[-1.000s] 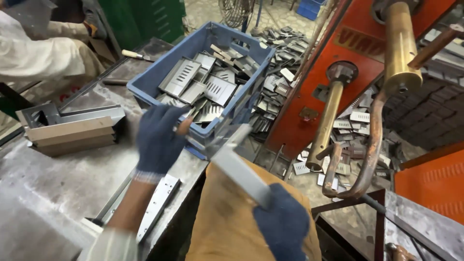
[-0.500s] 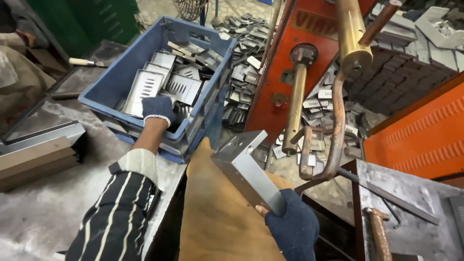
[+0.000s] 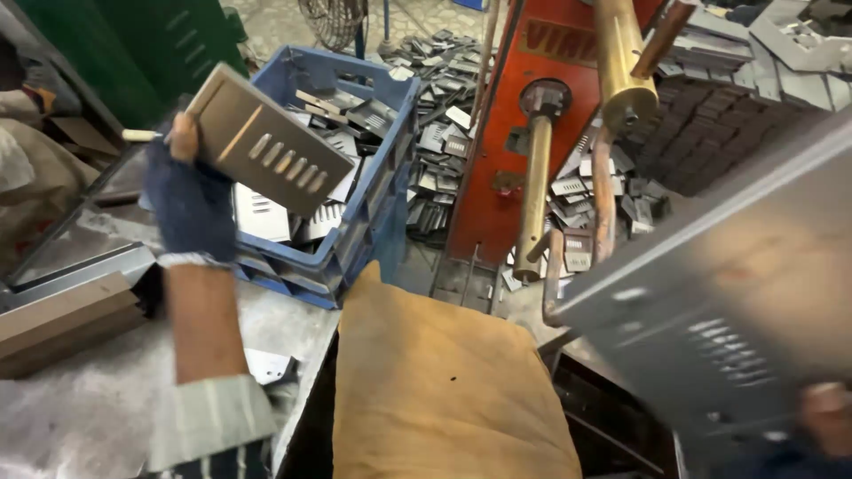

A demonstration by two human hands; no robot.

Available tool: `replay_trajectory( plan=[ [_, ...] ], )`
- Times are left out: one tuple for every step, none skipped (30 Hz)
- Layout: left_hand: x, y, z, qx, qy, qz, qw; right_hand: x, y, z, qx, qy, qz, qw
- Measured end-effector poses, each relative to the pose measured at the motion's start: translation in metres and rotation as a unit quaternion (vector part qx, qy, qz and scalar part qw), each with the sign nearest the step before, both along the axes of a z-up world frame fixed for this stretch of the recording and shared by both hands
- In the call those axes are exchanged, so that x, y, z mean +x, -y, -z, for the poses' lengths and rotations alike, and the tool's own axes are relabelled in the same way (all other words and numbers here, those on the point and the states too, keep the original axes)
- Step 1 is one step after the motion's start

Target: The person repeatedly picks up rectangular metal parts from a blue bin, places them into a bending machine, and pulls a lever to bend the parts. After bending, the person removes the parts and places them on a nearby metal table.

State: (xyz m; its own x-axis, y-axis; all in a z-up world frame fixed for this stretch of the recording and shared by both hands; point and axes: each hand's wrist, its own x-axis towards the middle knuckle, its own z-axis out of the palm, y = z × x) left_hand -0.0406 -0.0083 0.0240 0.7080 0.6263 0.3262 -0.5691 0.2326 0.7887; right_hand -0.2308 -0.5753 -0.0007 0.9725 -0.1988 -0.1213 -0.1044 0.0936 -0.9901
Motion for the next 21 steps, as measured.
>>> replay_trajectory(
  plan=[
    [0.011,0.008,0.042,-0.092,0.05,0.093,0.99,0.01,0.015,0.006,0.021,-0.001,0.014,1.0],
    [0.02,0.017,0.086,-0.184,0.096,0.184,0.961,0.016,0.033,0.011,0.042,-0.004,0.029,0.999],
    [0.021,0.038,0.135,-0.188,0.091,0.188,0.96,0.029,0.039,0.013,0.063,-0.007,0.045,0.997],
    [0.02,0.063,0.183,-0.247,0.091,0.296,0.918,0.039,0.048,0.014,0.083,-0.01,0.064,0.994],
    [0.015,0.089,0.229,-0.302,0.09,0.398,0.861,0.05,0.059,0.014,0.103,-0.013,0.084,0.991],
    [0.006,0.143,0.253,-0.355,0.091,0.497,0.787,0.058,0.06,0.012,0.12,-0.012,0.108,0.987],
    [-0.009,0.197,0.274,-0.401,0.092,0.586,0.698,0.067,0.062,0.008,0.138,-0.011,0.132,0.981],
    [-0.027,0.247,0.288,-0.438,0.094,0.664,0.599,0.082,0.063,0.004,0.158,-0.006,0.152,0.976],
    [-0.021,0.258,0.288,-0.44,0.092,0.67,0.591,0.087,0.053,0.0,0.178,-0.002,0.172,0.969],
    [-0.018,0.266,0.289,-0.451,0.056,0.598,0.661,0.092,0.04,-0.002,0.2,0.002,0.19,0.961],
    [-0.015,0.274,0.29,-0.455,0.02,0.519,0.724,0.095,0.027,-0.006,0.221,0.006,0.207,0.953],
    [-0.019,0.281,0.29,-0.458,0.011,0.521,0.72,0.09,0.004,-0.014,0.22,0.001,0.215,0.951],
    [-0.024,0.287,0.289,-0.457,-0.03,0.433,0.776,0.086,-0.019,-0.023,0.241,0.007,0.165,0.956],
    [-0.023,0.293,0.288,-0.445,-0.067,0.343,0.824,0.085,-0.042,-0.032,0.263,0.019,0.113,0.958],
    [-0.029,0.3,0.245,-0.445,-0.072,0.348,0.822,0.083,-0.055,-0.037,0.264,0.019,0.12,0.957],
    [-0.036,0.305,0.202,-0.429,-0.11,0.311,0.841,0.081,-0.068,-0.042,0.292,0.021,0.106,0.95],
    [-0.043,0.31,0.159,-0.411,-0.147,0.273,0.857,0.079,-0.082,-0.047,0.319,0.024,0.091,0.943],
    [-0.048,0.316,0.145,-0.409,-0.147,0.275,0.858,0.075,-0.085,-0.043,0.321,0.026,0.092,0.942],
    [-0.052,0.321,0.132,-0.396,-0.142,0.305,0.854,0.07,-0.088,-0.039,0.283,-0.013,0.123,0.951],
    [-0.06,0.328,0.12,-0.385,-0.14,0.336,0.848,0.064,-0.09,-0.034,0.242,-0.056,0.156,0.956],
    [-0.067,0.334,0.125,-0.385,-0.143,0.338,0.847,0.06,-0.092,-0.033,0.242,-0.057,0.16,0.955]
  ],
)
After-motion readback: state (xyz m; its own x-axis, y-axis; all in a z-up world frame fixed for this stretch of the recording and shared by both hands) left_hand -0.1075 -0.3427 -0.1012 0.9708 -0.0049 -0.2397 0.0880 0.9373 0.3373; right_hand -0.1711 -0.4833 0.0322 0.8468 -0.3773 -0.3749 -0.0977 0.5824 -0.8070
